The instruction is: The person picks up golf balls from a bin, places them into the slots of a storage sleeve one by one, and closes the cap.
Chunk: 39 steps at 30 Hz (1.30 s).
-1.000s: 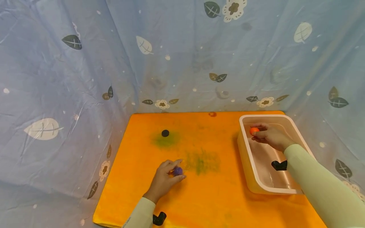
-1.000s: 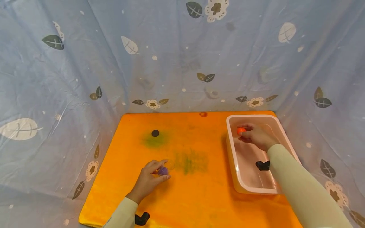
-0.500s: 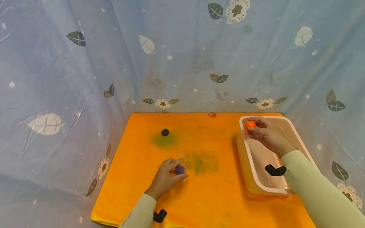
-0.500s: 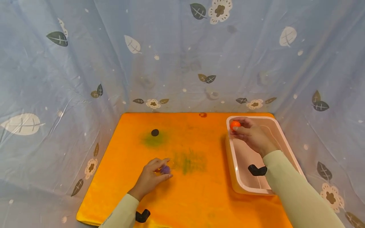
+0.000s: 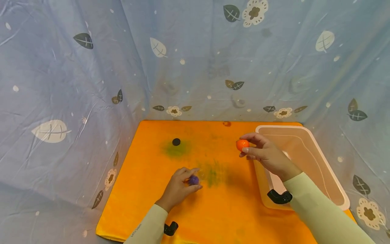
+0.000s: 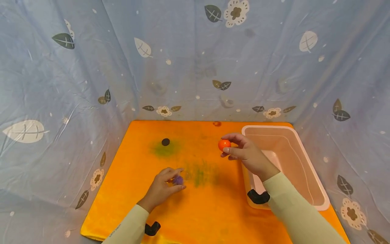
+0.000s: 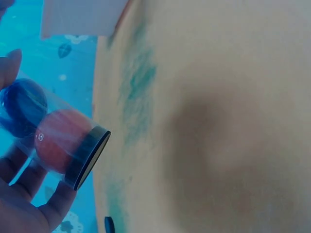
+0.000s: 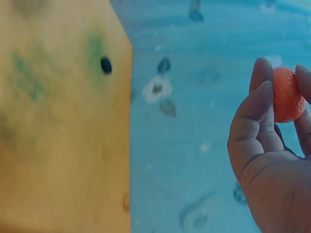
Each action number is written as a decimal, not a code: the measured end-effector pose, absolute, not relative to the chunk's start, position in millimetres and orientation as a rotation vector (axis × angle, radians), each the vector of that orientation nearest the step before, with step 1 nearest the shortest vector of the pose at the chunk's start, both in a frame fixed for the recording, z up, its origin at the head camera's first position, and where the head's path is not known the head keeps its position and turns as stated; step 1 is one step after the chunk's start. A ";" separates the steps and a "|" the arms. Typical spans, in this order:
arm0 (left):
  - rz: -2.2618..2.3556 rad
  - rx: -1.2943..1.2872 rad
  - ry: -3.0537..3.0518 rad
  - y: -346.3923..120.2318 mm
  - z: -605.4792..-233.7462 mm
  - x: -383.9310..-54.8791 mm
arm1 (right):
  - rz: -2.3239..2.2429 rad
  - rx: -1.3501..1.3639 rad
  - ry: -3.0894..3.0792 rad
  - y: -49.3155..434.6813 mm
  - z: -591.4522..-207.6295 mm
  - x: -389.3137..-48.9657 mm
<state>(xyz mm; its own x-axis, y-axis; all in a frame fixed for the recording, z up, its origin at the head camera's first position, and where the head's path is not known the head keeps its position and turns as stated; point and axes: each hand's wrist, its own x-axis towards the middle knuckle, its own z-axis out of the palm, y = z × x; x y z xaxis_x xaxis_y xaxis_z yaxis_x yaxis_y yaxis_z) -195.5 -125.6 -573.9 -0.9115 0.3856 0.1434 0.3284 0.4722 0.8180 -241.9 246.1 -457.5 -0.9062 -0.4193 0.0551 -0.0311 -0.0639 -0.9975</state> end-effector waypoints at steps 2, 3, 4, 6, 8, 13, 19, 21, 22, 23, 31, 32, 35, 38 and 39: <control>1.451 0.650 2.638 -124.2 -573.6 -196.2 | -1.998 -0.508 1.979 234.4 -457.2 -235.6; 1.454 0.654 2.633 -123.5 -573.5 -196.6 | -1.976 -0.520 1.990 228.6 -457.7 -232.8; 1.455 0.657 2.630 -122.8 -573.5 -197.0 | -1.956 -0.526 1.996 222.7 -458.4 -230.2; 1.458 0.663 2.626 -121.7 -573.6 -198.1 | -1.919 -0.534 2.003 209.8 -461.2 -226.2; 1.458 0.665 2.627 -121.0 -573.7 -199.2 | -1.883 -0.532 1.998 196.2 -466.4 -224.3; 1.493 0.692 2.613 -117.4 -574.7 -200.2 | -1.813 -0.504 2.005 164.4 -488.1 -219.8; 1.471 0.734 2.636 -114.0 -576.9 -200.4 | -1.767 -0.489 2.021 143.9 -509.9 -213.7; 1.469 0.733 2.640 -113.6 -577.1 -200.3 | -1.766 -0.480 2.012 141.3 -513.4 -211.8; 1.469 0.728 2.640 -113.5 -577.2 -200.2 | -1.767 -0.479 2.009 140.5 -514.5 -211.0; 1.470 0.724 2.640 -113.3 -577.4 -200.1 | -1.770 -0.480 2.003 140.0 -515.1 -210.3; 1.464 0.715 2.654 -112.3 -577.1 -198.9 | -1.773 -0.485 2.015 139.5 -516.4 -207.4; 1.462 0.717 2.658 -112.1 -577.1 -198.7 | -1.775 -0.481 2.013 139.7 -516.5 -207.1; 1.461 0.719 2.656 -111.4 -577.5 -198.7 | -1.781 -0.473 2.008 140.0 -517.2 -206.9; 1.472 0.718 2.648 -110.4 -578.5 -198.9 | -1.788 -0.466 2.003 140.2 -517.7 -206.7; 1.476 0.716 2.644 -110.1 -578.5 -199.1 | -1.787 -0.463 2.004 140.4 -517.8 -206.6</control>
<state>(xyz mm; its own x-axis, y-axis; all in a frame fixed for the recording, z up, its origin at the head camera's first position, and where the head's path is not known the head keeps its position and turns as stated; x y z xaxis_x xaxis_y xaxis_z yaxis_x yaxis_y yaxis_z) -199.1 -110.1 -578.5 -0.8936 0.4056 0.1926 0.3768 0.4443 0.8128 -206.6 140.4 -517.8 -0.8592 -0.5047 -0.0841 0.0259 0.1212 -0.9923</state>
